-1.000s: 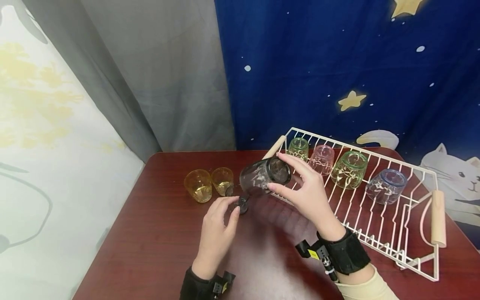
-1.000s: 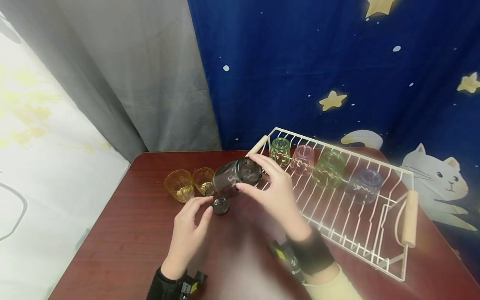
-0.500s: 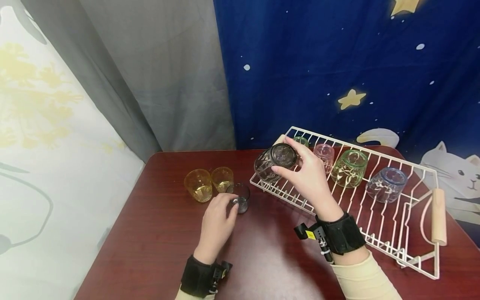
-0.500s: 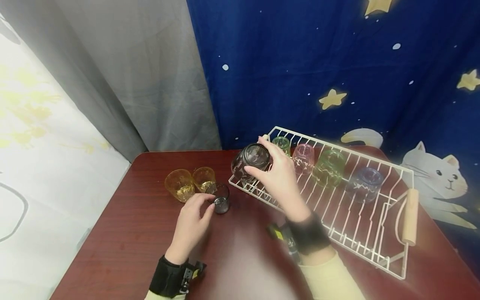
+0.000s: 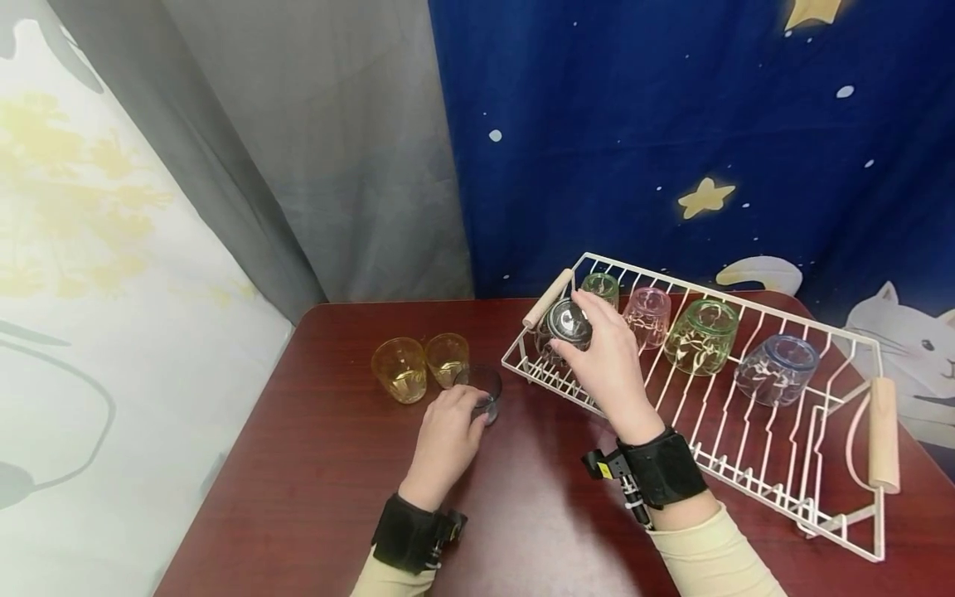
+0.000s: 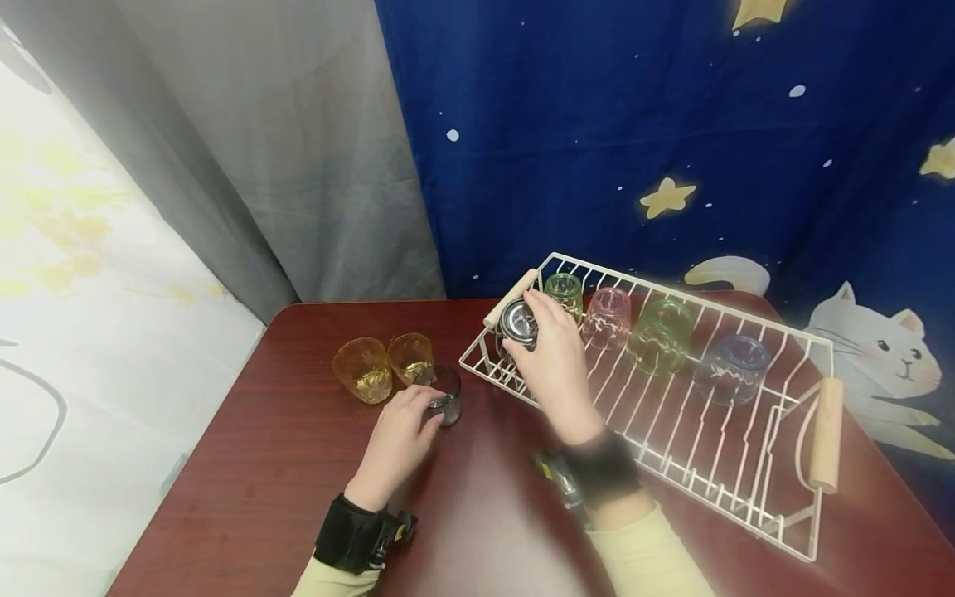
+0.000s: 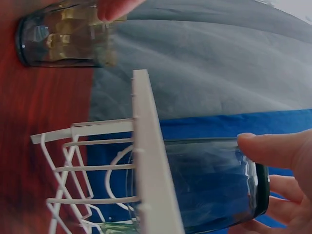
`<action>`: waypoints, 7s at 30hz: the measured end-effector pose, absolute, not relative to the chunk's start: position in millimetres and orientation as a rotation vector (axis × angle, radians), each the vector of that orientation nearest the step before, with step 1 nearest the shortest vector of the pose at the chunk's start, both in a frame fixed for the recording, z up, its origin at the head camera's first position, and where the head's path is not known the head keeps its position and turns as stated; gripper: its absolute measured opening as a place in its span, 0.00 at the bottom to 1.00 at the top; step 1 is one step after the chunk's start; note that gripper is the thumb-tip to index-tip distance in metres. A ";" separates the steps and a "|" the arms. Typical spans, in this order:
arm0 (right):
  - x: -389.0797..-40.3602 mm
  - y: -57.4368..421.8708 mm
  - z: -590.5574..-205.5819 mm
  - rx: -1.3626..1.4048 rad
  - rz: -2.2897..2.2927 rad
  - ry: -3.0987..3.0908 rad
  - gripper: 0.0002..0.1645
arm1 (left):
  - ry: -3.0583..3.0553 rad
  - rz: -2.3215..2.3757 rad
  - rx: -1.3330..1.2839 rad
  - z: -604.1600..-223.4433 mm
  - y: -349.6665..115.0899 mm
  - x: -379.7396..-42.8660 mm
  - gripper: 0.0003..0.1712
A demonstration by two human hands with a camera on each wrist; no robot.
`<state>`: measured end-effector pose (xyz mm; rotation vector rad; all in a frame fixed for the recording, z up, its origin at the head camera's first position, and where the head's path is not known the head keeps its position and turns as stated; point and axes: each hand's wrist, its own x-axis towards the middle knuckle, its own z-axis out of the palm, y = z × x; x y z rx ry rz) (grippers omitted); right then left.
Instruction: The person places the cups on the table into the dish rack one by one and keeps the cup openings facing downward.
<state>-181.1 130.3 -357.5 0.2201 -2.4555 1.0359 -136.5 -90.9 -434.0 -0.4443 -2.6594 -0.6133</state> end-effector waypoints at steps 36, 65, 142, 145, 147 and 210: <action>-204.7 125.0 -378.1 0.054 1.020 -2.742 0.38 | -2.655 -0.350 -0.596 -446.5 -90.4 -155.5 0.07; -197.1 131.8 -379.1 0.088 1.072 -2.722 0.38 | -2.540 -0.368 -0.501 -433.3 -99.6 -150.2 0.11; -119.4 114.1 -369.4 0.451 1.938 -2.163 0.48 | -2.084 -1.135 -0.533 -388.0 -75.7 -107.1 0.03; -120.9 116.0 -366.7 0.435 1.917 -2.160 0.48 | -2.106 -1.130 -0.564 -386.6 -77.2 -108.2 0.03; -121.4 117.6 -364.9 0.434 1.895 -2.160 0.46 | -2.118 -1.129 -0.588 -385.6 -78.4 -108.8 0.03; -144.0 180.6 -378.7 -0.204 1.091 -2.541 0.44 | -2.603 -0.534 -0.126 -426.4 -167.8 -170.4 0.10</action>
